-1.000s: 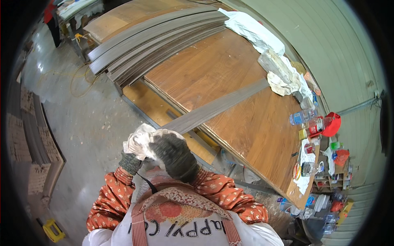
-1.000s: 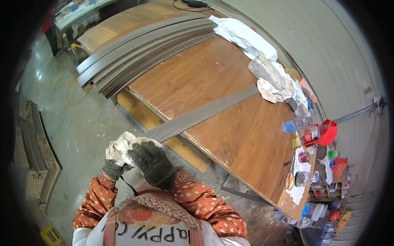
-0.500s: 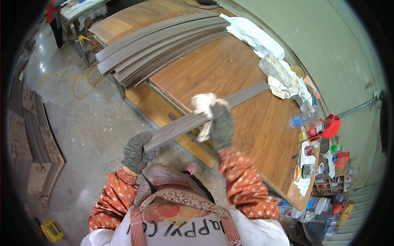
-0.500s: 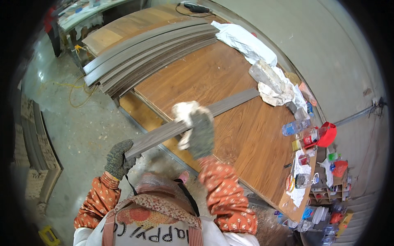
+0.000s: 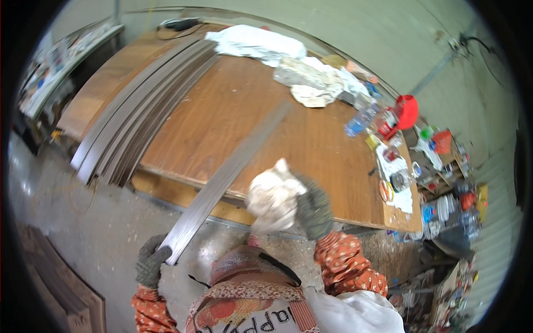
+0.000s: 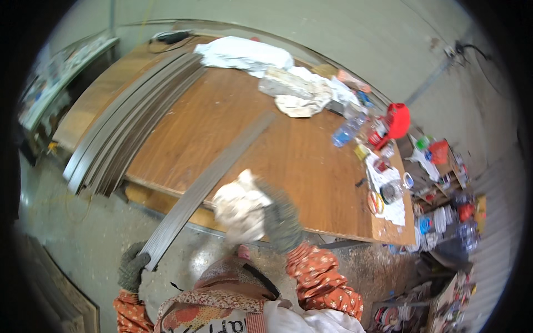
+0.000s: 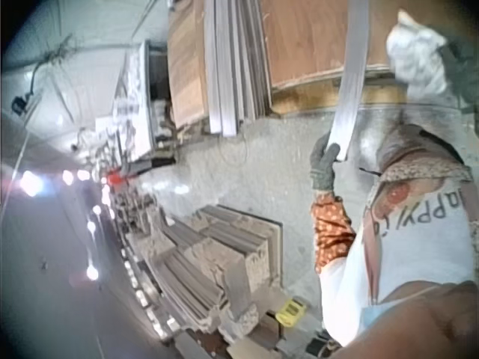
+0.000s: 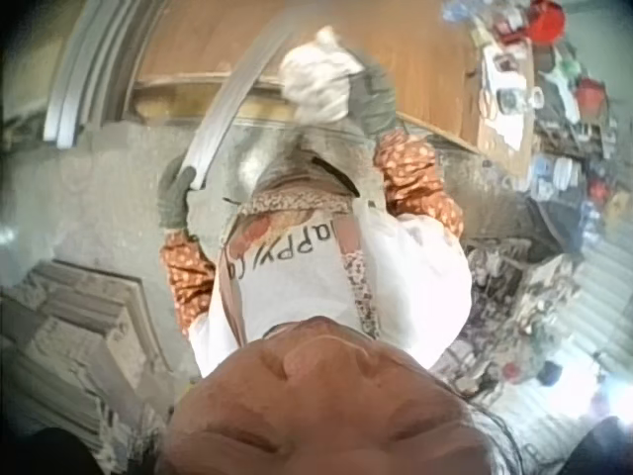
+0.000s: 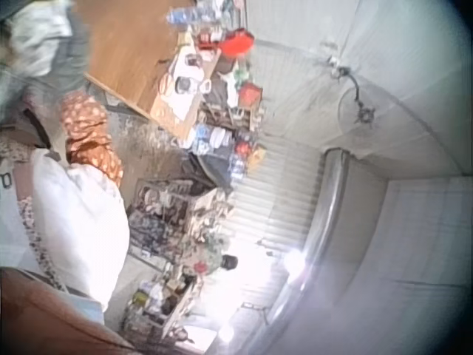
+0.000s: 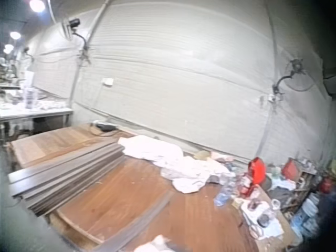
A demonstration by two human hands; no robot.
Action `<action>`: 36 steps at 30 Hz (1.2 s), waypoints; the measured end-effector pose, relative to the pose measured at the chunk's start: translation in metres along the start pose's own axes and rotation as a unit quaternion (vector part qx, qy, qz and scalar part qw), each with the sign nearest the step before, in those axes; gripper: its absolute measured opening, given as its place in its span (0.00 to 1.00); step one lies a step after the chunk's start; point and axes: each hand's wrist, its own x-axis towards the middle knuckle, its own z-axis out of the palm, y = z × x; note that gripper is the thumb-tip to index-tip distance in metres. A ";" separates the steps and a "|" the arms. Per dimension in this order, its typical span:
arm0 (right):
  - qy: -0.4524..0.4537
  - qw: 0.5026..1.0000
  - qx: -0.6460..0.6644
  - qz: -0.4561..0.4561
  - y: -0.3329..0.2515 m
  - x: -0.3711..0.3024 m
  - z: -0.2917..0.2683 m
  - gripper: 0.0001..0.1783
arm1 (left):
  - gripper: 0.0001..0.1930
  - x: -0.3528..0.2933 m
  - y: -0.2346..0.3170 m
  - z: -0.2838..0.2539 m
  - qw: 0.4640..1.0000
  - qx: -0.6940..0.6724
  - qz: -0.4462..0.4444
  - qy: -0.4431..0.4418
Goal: The person wipes and rubs wooden planks using a sponge and a cloth, then stacks the planks together on the table by hand.
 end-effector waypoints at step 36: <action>0.072 0.950 -0.236 0.191 0.288 0.150 -0.446 0.47 | 0.26 -0.001 0.030 0.236 0.983 0.122 -0.085 0.105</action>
